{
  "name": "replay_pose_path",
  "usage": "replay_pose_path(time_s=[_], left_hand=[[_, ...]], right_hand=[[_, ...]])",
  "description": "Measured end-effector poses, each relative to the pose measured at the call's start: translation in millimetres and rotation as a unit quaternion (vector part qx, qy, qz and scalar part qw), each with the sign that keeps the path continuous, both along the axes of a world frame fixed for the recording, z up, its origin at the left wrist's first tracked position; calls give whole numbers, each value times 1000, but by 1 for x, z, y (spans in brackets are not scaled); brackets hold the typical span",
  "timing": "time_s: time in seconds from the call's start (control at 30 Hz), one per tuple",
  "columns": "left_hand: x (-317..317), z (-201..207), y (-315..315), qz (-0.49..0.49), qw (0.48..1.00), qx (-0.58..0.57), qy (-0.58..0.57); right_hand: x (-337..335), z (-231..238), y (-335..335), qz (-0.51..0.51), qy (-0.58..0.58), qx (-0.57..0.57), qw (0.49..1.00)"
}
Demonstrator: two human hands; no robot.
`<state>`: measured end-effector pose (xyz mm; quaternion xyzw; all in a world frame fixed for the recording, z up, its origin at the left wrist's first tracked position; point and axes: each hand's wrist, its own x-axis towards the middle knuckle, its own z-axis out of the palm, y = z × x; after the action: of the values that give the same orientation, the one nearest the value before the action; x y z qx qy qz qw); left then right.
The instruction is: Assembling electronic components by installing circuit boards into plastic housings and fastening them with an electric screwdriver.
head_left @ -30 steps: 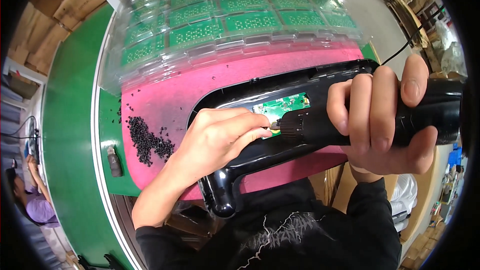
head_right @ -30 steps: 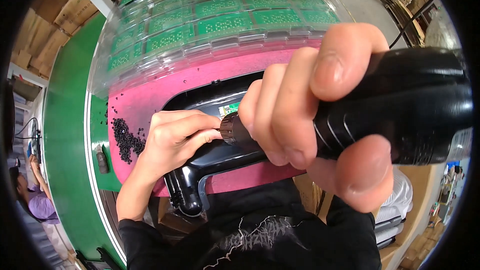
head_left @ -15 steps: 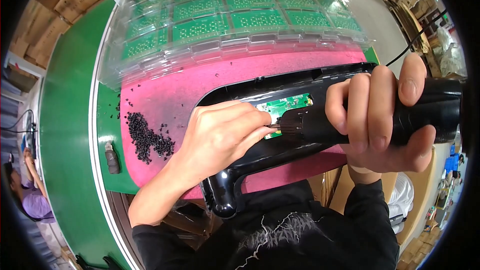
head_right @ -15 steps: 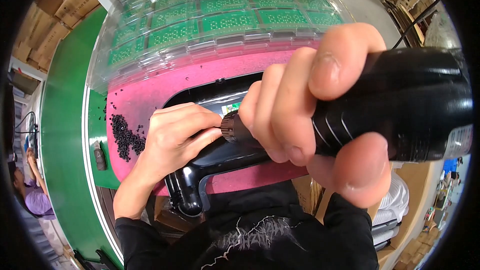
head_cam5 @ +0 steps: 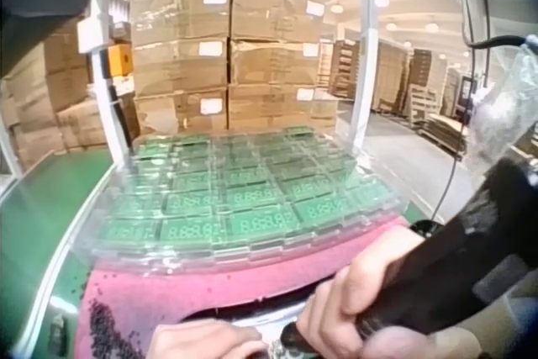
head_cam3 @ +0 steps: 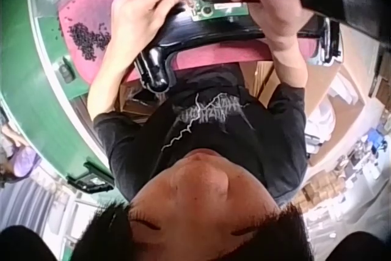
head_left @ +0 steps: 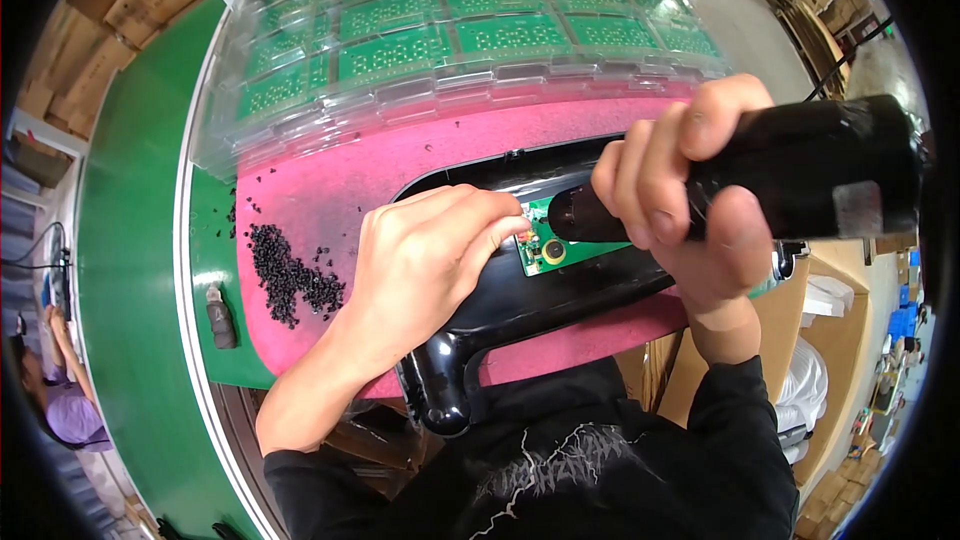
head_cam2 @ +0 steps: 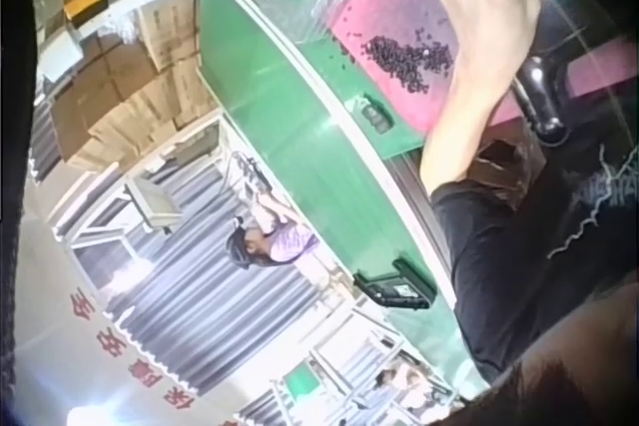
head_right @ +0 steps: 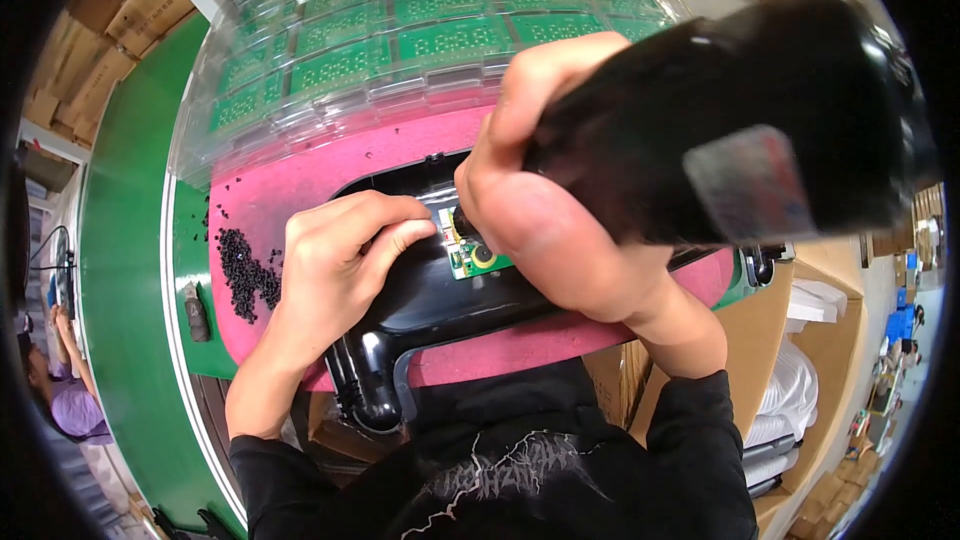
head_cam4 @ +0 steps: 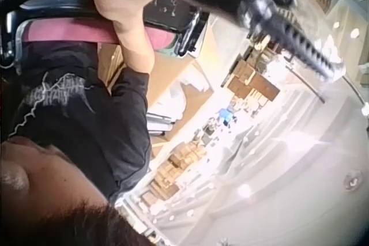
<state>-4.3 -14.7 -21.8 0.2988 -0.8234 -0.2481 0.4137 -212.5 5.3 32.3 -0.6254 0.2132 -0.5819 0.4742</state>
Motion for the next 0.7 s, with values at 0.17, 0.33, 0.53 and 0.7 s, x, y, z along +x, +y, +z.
replay_pose_path(time_s=[0.17, 0.33, 0.53, 0.7], left_hand=[[-1, 1, 3, 32, 998, 32, -53], [0, 12, 6, 53, 990, 51, -118], [3, 6, 4, 49, 990, 73, -109], [7, 5, 4, 7, 988, 84, -127]], right_hand=[[6, -6, -7, -60, 61, -20, 996], [10, -19, -13, -75, 66, -36, 994], [19, -19, -21, -74, 65, -21, 995], [25, -17, -22, -63, 67, 18, 996]])
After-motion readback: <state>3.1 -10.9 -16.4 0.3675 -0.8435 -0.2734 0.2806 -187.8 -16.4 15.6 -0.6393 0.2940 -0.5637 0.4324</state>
